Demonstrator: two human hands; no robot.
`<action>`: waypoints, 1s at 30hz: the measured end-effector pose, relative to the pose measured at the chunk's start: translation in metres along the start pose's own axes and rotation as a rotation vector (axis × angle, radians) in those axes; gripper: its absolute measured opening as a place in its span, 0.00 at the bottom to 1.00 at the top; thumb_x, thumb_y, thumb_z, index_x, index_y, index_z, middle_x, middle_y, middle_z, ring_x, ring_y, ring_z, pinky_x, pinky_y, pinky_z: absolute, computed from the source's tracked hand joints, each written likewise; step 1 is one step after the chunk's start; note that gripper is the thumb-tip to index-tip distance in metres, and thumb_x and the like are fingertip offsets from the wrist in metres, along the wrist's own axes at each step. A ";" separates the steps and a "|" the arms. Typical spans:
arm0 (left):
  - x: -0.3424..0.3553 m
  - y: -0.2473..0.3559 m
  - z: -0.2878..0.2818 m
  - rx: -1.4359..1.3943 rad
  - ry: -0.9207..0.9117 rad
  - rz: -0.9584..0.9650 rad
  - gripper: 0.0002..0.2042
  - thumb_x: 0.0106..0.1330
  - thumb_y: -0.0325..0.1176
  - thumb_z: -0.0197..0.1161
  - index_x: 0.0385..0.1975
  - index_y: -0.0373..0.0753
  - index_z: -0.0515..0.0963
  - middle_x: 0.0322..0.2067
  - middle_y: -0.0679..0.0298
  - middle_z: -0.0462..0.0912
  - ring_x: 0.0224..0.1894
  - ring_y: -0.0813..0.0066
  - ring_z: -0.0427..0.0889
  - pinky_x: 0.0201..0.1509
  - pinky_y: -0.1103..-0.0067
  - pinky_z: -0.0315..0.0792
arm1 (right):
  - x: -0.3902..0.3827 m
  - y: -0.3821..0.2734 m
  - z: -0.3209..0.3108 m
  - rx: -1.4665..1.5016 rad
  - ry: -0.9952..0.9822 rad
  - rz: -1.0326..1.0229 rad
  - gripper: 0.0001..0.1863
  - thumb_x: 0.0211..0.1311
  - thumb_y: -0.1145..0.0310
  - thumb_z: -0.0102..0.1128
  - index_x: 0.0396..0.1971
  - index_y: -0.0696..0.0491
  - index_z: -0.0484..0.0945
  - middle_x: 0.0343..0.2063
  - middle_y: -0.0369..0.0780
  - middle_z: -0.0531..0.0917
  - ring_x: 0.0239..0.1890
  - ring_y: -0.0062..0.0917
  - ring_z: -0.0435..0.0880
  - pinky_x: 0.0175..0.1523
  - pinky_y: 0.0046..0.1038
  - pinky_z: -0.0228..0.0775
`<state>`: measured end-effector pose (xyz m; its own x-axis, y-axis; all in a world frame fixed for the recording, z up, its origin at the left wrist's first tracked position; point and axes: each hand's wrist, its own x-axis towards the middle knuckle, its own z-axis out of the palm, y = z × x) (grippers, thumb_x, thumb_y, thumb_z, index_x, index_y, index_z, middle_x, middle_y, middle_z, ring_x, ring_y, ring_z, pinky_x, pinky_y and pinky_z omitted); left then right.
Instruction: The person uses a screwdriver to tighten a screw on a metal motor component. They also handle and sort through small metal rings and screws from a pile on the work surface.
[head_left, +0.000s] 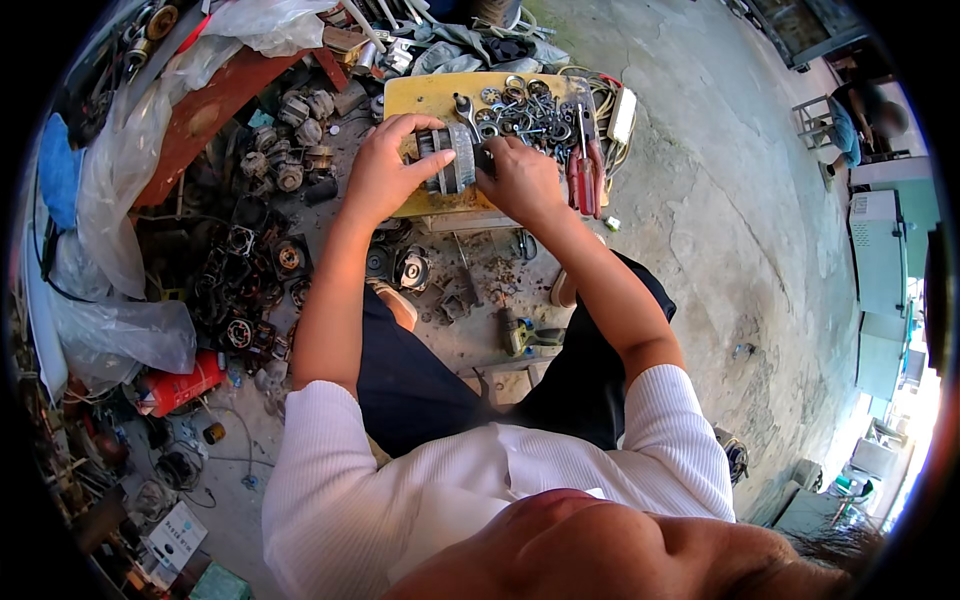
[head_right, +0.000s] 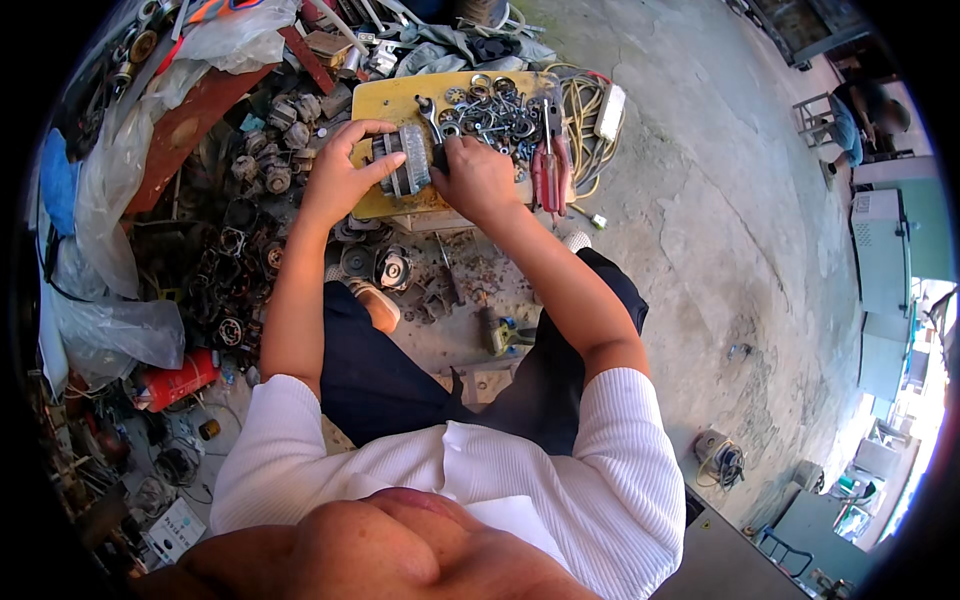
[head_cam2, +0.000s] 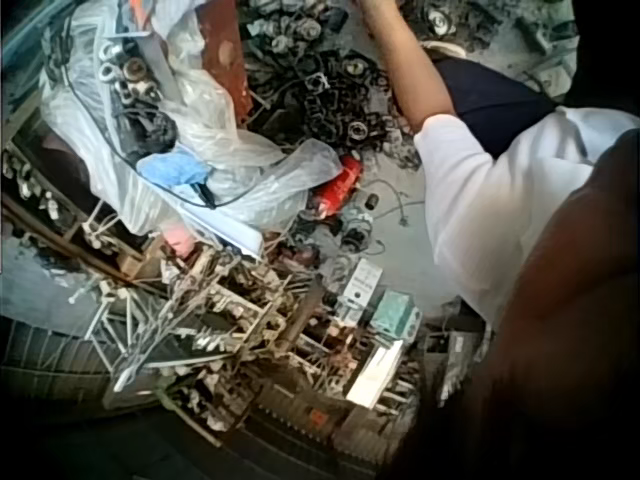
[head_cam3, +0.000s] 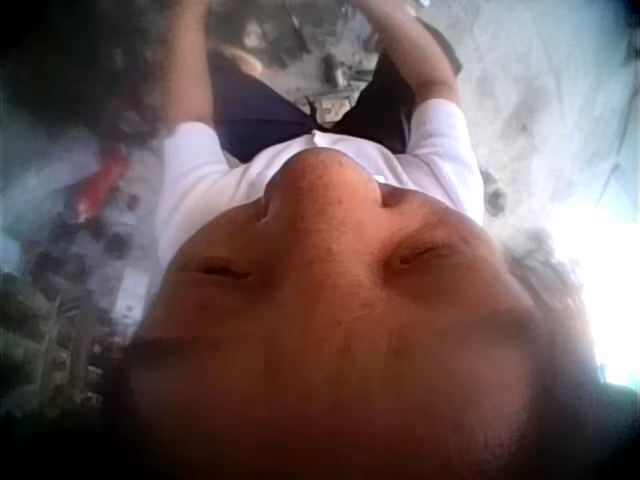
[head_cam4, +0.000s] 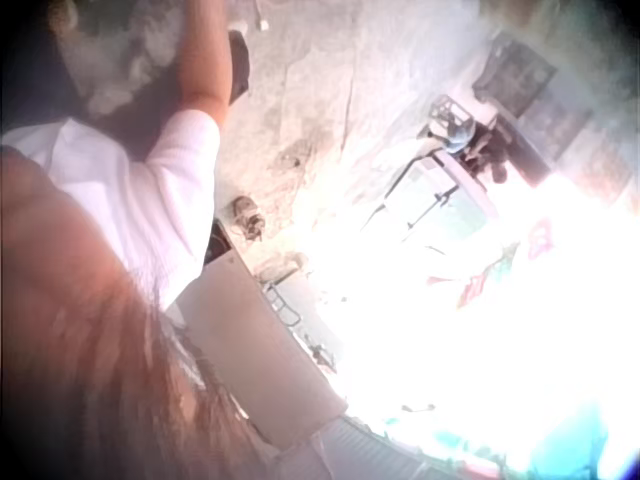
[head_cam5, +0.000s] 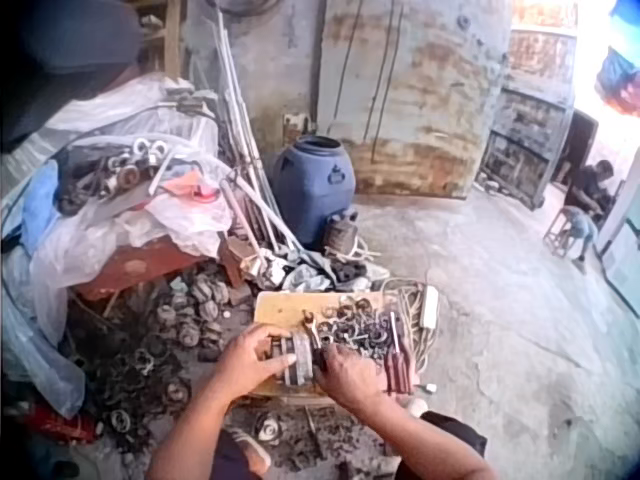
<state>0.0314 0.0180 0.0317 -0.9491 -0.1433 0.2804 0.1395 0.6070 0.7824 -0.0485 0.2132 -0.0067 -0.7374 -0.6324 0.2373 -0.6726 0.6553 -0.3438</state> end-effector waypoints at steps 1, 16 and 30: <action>-0.002 0.004 0.001 0.044 0.027 0.027 0.20 0.55 0.38 0.72 0.45 0.39 0.77 0.45 0.59 0.80 0.51 0.62 0.78 0.56 0.71 0.69 | 0.003 -0.004 0.004 -0.042 0.007 0.016 0.18 0.50 0.56 0.66 0.30 0.55 0.74 0.30 0.44 0.82 0.31 0.38 0.84 0.34 0.36 0.77; -0.014 0.016 -0.007 0.328 -0.030 0.041 0.32 0.45 0.44 0.77 0.52 0.44 0.74 0.51 0.60 0.78 0.57 0.57 0.73 0.69 0.55 0.51 | 0.001 0.043 -0.041 -0.249 -0.127 0.238 0.21 0.53 0.53 0.66 0.37 0.55 0.76 0.36 0.45 0.83 0.39 0.39 0.85 0.41 0.38 0.77; -0.020 0.015 0.001 0.419 -0.058 0.006 0.42 0.43 0.45 0.78 0.59 0.45 0.63 0.57 0.60 0.72 0.63 0.58 0.67 0.74 0.53 0.38 | -0.028 0.082 -0.048 -0.164 -0.027 0.534 0.24 0.61 0.47 0.52 0.42 0.55 0.75 0.35 0.49 0.85 0.39 0.45 0.84 0.44 0.42 0.75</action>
<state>0.0518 0.0305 0.0376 -0.9647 -0.1017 0.2431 0.0296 0.8747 0.4837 -0.0862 0.3043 0.0022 -0.9780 -0.2037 0.0451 -0.2083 0.9420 -0.2632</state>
